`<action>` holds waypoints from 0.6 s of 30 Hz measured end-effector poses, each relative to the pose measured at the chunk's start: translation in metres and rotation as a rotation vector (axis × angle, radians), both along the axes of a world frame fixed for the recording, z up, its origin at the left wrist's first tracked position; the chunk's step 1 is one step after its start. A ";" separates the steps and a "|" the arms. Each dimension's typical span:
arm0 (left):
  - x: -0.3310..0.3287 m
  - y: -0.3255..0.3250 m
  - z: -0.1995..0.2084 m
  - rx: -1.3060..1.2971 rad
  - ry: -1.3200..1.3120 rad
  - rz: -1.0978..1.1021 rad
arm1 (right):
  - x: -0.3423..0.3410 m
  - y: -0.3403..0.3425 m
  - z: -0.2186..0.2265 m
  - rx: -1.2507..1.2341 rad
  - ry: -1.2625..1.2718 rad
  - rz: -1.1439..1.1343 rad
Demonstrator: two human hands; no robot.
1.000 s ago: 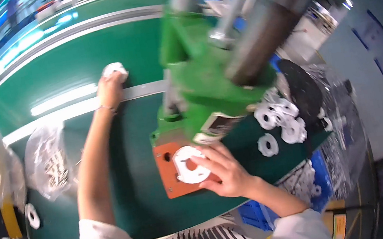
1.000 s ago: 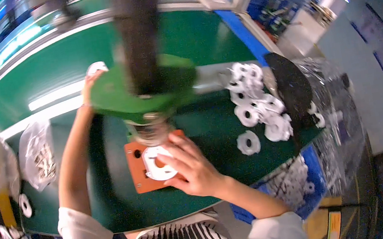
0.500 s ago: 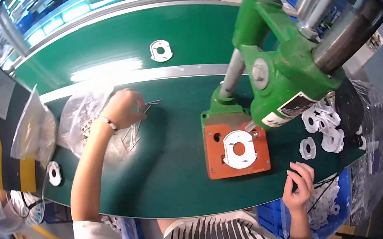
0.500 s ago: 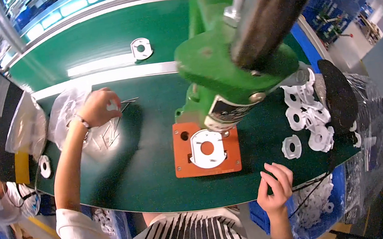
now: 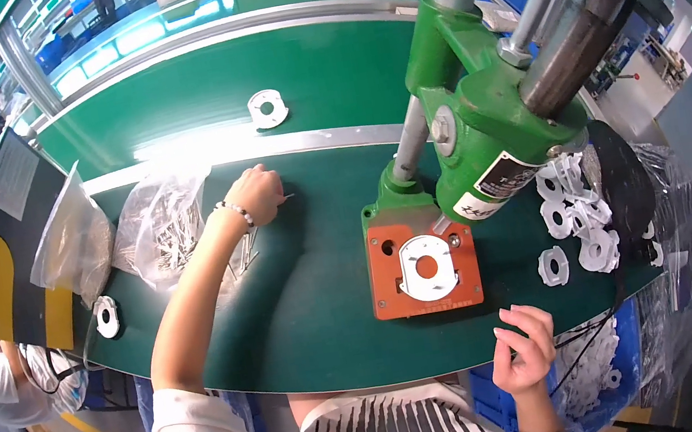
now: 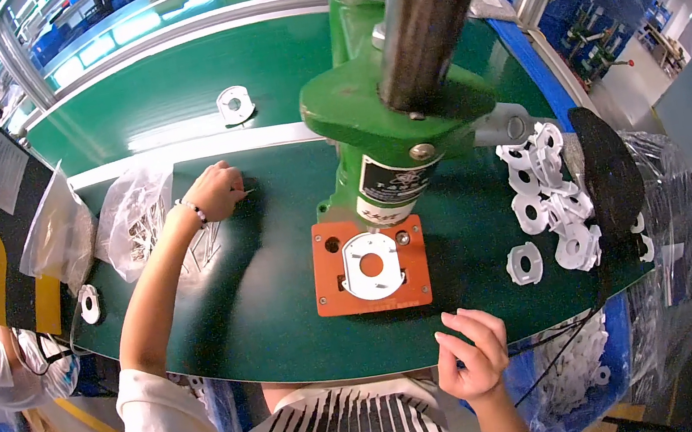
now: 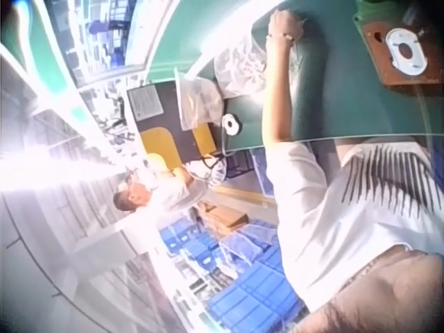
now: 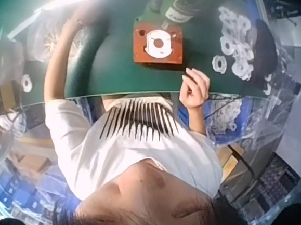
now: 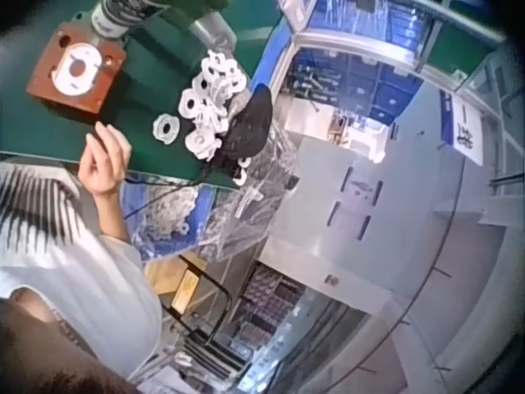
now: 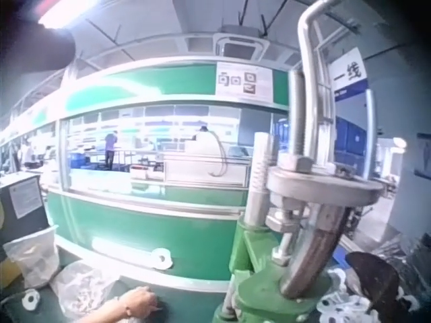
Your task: The person repeatedly places a plastic piece into a fixture, inserts a metal pin by hand, operates a manual press lever to press the pin in, and removes the assembled piece.
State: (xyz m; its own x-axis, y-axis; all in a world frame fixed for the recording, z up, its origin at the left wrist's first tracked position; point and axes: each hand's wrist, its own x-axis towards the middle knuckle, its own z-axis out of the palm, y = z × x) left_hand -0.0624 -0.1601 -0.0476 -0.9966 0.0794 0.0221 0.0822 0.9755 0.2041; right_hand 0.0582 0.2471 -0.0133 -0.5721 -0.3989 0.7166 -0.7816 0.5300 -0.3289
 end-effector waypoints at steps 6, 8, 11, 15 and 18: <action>0.012 0.014 0.039 0.262 0.162 0.046 | -0.001 0.007 0.003 -0.027 -0.001 -0.029; 0.031 0.039 0.065 0.374 0.214 0.014 | -0.004 0.002 0.003 -0.037 -0.017 -0.004; 0.059 0.091 0.062 0.896 0.256 -0.097 | -0.012 -0.015 0.000 -0.052 -0.060 0.093; 0.064 0.147 0.045 1.182 0.209 -0.101 | -0.024 -0.047 0.003 0.071 -0.041 0.248; 0.056 0.163 0.039 1.072 0.196 -0.072 | -0.031 -0.056 -0.007 0.124 -0.065 0.259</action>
